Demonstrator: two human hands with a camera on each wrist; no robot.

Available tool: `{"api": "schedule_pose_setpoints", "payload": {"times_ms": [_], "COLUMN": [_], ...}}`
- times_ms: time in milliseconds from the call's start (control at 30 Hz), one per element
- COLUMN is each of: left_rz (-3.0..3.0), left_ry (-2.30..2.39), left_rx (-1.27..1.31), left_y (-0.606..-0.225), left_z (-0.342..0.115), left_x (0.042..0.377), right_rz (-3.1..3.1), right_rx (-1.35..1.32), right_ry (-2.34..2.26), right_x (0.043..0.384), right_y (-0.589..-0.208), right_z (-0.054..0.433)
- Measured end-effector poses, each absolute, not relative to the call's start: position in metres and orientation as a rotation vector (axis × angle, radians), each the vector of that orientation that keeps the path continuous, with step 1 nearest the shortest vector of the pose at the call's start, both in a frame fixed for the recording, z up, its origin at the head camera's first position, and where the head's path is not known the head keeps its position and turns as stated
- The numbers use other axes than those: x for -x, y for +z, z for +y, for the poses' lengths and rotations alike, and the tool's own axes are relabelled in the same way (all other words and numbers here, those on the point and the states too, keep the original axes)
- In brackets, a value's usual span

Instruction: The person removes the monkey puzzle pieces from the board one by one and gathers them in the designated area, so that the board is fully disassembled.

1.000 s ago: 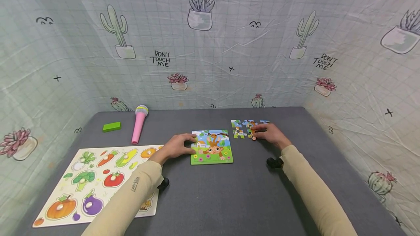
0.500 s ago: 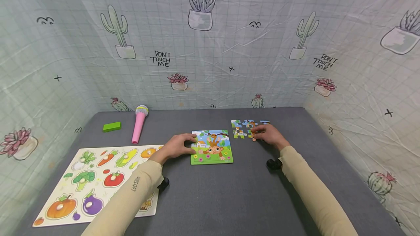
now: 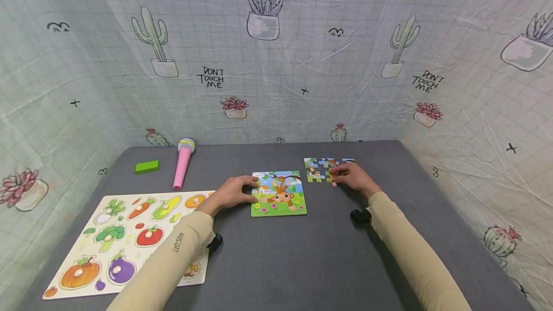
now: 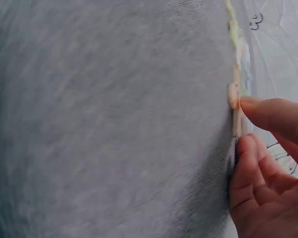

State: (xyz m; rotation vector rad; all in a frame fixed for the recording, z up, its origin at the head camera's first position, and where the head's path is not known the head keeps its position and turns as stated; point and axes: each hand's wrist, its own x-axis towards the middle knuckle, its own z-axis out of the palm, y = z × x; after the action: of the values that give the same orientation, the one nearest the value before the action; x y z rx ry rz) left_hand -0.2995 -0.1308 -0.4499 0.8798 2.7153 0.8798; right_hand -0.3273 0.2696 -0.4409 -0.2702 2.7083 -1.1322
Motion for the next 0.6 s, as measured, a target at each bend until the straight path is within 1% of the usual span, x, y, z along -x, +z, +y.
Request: {"api": "schedule_pose_setpoints", "payload": {"times_ms": [133,233,467,600], "left_rz": [2.715,2.712,2.727,2.719], "left_ry": [0.87,0.871,0.856,0.892], "left_rx": [-0.887,-0.874,-0.822,-0.818], "left_y": [-0.45,-0.45,-0.453,-0.455], "left_z": [-0.131,-0.132,-0.132,-0.132], "left_x": [0.3,0.299,0.3,0.3], "right_rz": [2.711,2.685,2.563,2.468], "right_rx": [0.209,0.237,0.544,0.642], "right_ry": [-1.158,-1.195,-1.192,-1.173], "right_x": [0.323,0.318,0.302,0.293], "right_y": [-0.434,-0.427,-0.422,-0.427], "right_z": [0.26,0.246,0.199,0.177]}}
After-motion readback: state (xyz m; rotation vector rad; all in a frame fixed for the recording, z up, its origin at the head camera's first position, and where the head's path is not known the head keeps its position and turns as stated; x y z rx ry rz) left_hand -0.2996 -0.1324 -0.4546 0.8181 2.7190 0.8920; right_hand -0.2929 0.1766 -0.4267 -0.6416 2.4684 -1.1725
